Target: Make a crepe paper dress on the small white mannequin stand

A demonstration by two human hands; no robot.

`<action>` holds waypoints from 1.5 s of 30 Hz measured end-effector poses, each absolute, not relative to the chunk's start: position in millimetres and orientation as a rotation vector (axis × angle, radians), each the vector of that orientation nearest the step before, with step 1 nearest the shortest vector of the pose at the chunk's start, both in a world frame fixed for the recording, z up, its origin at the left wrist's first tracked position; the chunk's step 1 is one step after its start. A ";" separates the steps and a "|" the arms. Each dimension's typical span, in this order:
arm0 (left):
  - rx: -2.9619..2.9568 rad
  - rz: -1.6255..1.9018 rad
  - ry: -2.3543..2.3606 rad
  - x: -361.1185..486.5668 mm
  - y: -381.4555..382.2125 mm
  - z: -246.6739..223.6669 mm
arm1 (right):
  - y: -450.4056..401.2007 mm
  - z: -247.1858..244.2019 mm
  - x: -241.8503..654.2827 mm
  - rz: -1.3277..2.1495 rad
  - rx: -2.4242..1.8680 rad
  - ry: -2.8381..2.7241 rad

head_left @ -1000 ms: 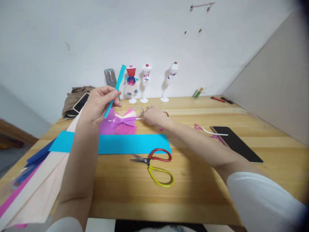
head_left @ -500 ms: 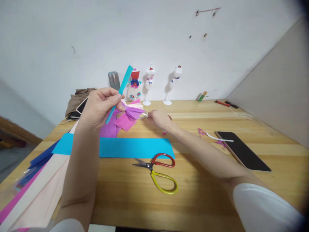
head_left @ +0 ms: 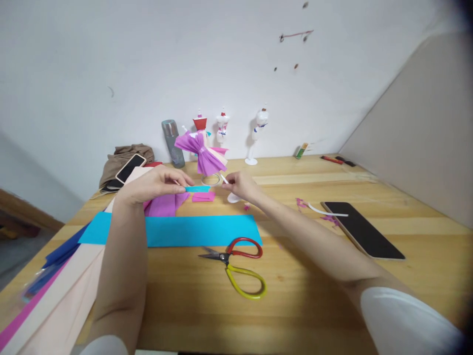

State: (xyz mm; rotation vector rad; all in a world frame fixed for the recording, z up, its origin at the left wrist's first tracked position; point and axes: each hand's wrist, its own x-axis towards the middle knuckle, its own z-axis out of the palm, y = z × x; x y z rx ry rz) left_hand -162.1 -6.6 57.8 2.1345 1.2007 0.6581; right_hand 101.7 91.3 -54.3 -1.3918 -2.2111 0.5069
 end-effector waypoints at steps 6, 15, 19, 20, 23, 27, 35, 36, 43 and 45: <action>2.127 0.842 1.234 -152.1 -14.0 60.1 | 83.8 -72.9 85.5 0.638 -1.315 -2.077; 2.127 0.881 1.338 -133.0 -11.9 59.1 | 74.3 -94.6 82.5 0.751 -1.254 -2.035; 2.191 0.823 1.372 -123.7 -13.3 58.8 | 72.7 -100.4 83.1 0.771 -1.272 -2.029; 2.211 0.806 1.377 -121.3 -13.4 58.0 | 72.4 -101.7 83.1 0.774 -1.276 -2.025; 2.280 0.770 1.408 -113.6 -13.3 54.5 | 71.6 -104.7 84.0 0.787 -1.274 -2.020; 2.347 0.746 1.427 -102.0 -13.7 50.5 | 72.5 -105.7 86.5 0.799 -1.236 -2.042; 2.286 0.877 1.403 -95.2 -8.8 42.2 | 76.1 -104.2 88.7 0.767 -1.176 -2.105; 2.278 0.912 1.398 -96.5 -7.2 40.8 | 76.2 -104.3 89.1 0.759 -1.181 -2.102; 2.274 0.845 1.362 -98.9 -7.9 41.5 | 77.0 -102.5 94.4 0.691 -1.187 -2.094; 2.272 0.795 1.370 -97.2 -10.3 43.3 | 77.5 -101.8 97.6 0.669 -1.165 -2.097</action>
